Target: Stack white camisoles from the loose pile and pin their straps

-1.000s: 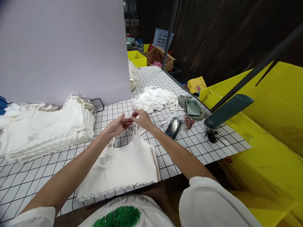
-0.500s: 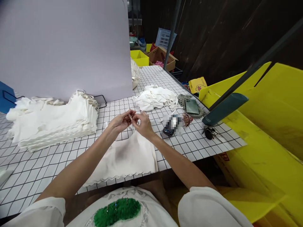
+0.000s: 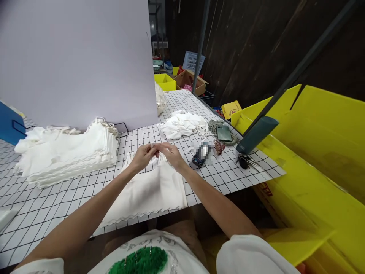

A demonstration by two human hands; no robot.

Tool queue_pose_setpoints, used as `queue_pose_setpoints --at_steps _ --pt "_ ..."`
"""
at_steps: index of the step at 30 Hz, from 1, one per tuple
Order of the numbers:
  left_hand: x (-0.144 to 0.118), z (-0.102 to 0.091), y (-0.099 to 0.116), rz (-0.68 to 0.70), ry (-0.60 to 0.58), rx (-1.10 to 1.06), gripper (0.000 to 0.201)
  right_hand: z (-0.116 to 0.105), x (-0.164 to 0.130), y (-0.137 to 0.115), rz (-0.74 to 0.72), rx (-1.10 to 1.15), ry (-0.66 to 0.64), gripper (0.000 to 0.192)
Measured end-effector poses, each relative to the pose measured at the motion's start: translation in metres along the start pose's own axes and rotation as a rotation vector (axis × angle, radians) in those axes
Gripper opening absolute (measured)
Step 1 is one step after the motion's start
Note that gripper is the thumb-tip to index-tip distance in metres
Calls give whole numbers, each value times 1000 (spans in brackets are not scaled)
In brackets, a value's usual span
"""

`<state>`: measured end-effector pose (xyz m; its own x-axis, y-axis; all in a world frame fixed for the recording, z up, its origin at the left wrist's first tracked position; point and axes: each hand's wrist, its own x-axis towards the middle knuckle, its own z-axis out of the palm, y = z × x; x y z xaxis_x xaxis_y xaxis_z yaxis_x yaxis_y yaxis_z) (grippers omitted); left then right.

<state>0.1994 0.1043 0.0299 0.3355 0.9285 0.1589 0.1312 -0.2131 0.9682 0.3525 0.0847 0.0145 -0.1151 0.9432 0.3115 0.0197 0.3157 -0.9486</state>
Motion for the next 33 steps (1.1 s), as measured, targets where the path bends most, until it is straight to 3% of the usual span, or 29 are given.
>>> queue_pose_setpoints --at_steps 3,6,8,10,12,15,17,21,28,33 --pt "-6 3 1 4 -58 131 35 7 -2 -3 116 208 -18 34" --pt "-9 3 4 -11 -82 141 34 12 -6 1 78 276 74 33" --pt "-12 1 6 -7 -48 134 23 12 -7 2 -23 191 145 27" --pt "-15 -3 9 11 73 86 2 10 -8 1 -171 -15 201 18" --pt "-20 -8 12 -26 156 -45 14 6 -8 -2 -349 -257 232 10" --pt "-28 -12 12 -191 58 -305 33 3 -8 -9 -581 -482 192 13" --pt "-30 -11 11 -257 42 -416 42 3 -9 -13 -658 -544 151 16" --pt "-30 -7 10 -239 171 -508 43 4 -11 -15 -635 -615 114 12" --pt "-28 -7 5 -157 137 -544 31 8 -10 -12 -526 -591 142 9" --pt "-31 -12 0 -219 123 -540 34 7 -7 -9 -446 -567 118 11"
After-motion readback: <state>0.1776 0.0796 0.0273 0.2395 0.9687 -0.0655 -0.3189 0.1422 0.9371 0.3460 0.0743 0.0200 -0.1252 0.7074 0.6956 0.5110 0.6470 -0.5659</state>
